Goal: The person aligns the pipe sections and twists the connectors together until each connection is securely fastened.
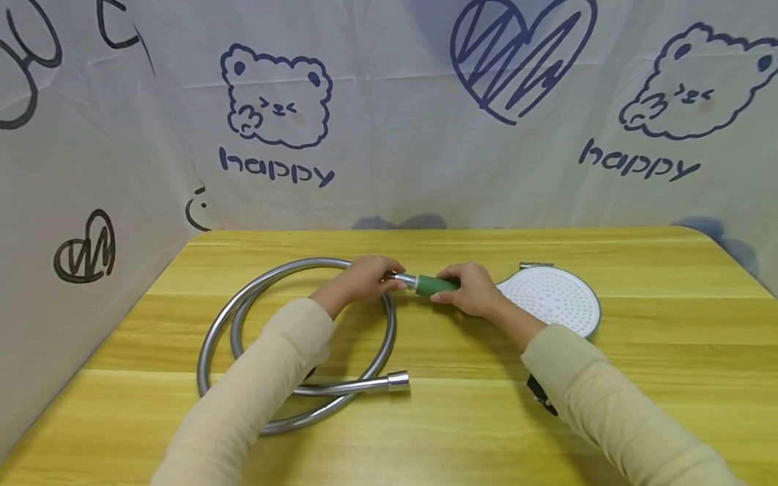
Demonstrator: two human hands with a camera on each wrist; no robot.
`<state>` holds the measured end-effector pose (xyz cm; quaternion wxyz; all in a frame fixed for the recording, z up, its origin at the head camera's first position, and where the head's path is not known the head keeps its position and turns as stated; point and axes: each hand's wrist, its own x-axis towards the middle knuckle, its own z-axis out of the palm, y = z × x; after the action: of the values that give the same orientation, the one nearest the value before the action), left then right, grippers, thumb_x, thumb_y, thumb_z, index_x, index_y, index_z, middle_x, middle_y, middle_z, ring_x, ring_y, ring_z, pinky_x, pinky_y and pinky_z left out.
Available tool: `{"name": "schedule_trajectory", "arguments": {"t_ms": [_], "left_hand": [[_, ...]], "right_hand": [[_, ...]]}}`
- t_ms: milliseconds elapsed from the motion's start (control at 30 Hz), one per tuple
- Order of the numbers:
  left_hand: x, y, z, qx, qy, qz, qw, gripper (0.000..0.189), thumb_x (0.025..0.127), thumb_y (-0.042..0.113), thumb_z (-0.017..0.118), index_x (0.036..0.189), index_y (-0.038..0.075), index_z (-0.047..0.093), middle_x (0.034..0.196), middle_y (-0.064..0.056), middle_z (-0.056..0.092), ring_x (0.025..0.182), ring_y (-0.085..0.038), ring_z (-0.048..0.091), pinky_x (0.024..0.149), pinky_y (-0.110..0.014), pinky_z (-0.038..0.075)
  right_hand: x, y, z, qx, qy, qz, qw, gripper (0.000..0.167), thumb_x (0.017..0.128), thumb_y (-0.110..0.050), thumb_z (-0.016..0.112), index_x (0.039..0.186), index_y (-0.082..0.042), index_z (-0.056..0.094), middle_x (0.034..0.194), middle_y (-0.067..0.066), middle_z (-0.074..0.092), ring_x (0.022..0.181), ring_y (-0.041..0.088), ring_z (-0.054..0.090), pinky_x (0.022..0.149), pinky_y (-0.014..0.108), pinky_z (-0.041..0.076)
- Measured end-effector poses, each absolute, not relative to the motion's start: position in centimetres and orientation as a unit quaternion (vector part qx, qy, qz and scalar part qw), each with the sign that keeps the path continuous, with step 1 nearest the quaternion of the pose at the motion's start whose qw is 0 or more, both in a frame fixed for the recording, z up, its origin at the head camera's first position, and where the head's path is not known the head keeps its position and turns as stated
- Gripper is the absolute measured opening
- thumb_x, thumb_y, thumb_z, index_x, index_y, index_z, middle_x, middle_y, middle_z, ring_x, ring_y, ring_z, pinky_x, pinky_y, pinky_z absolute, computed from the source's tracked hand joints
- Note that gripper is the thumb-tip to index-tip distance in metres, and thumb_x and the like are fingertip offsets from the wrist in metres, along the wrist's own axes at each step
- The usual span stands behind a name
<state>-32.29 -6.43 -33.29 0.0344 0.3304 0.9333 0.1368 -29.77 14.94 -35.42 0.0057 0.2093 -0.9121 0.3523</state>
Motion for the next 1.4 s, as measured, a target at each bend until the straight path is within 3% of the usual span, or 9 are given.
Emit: {"name": "schedule_trajectory", "arguments": {"t_ms": [100,333,567,1067,1400], "left_hand": [[-32.37,-6.35,-33.38,0.331,0.934,0.129,0.038,0.035,0.094,0.026,0.054,0.119,0.002,0.062,0.111,-0.012,0.067,0.099,-0.024,0.063,0.091,-0.039,0.047],[-32.26,-6.18,-33.39,0.321,0.938,0.127,0.041,0.029,0.096,0.027,0.051,0.107,0.006,0.067,0.095,-0.007,0.069,0.079,-0.018,0.058,0.079,-0.035,0.045],[-32.04,-6.04,-33.34,0.299,0.945,0.125,0.041,0.029,0.095,0.028,0.053,0.107,0.005,0.066,0.101,-0.008,0.069,0.089,-0.021,0.062,0.087,-0.037,0.045],[-31.90,-6.07,-33.16,0.297,0.949,0.104,0.029,0.027,0.090,0.031,0.059,0.105,0.009,0.058,0.095,-0.004,0.066,0.082,-0.018,0.059,0.079,-0.036,0.044],[-31.85,-6.07,-33.16,0.289,0.949,0.124,0.033,0.030,0.091,0.030,0.059,0.109,0.006,0.057,0.102,-0.007,0.067,0.092,-0.021,0.062,0.088,-0.038,0.044]], "right_hand": [[-29.82,15.00,-35.42,0.211,-0.911,0.354,0.005,0.035,0.080,-0.028,0.073,0.103,-0.001,0.068,0.097,0.014,0.069,0.082,0.023,0.059,0.075,0.033,0.047],[-29.33,14.61,-34.99,0.192,-0.922,0.337,-0.002,0.030,0.082,-0.017,0.071,0.104,0.002,0.067,0.100,0.017,0.068,0.086,0.025,0.059,0.079,0.037,0.047],[-29.18,14.56,-34.81,0.192,-0.924,0.331,0.000,0.031,0.081,-0.017,0.072,0.105,0.003,0.067,0.101,0.018,0.068,0.087,0.026,0.059,0.079,0.038,0.047],[-29.23,14.60,-34.81,0.195,-0.923,0.331,0.004,0.031,0.081,-0.016,0.072,0.105,0.003,0.067,0.101,0.018,0.069,0.087,0.026,0.060,0.079,0.037,0.047],[-29.39,14.61,-34.80,0.195,-0.923,0.332,0.001,0.031,0.082,-0.016,0.071,0.105,0.003,0.067,0.101,0.018,0.068,0.086,0.025,0.060,0.079,0.037,0.047]]}}
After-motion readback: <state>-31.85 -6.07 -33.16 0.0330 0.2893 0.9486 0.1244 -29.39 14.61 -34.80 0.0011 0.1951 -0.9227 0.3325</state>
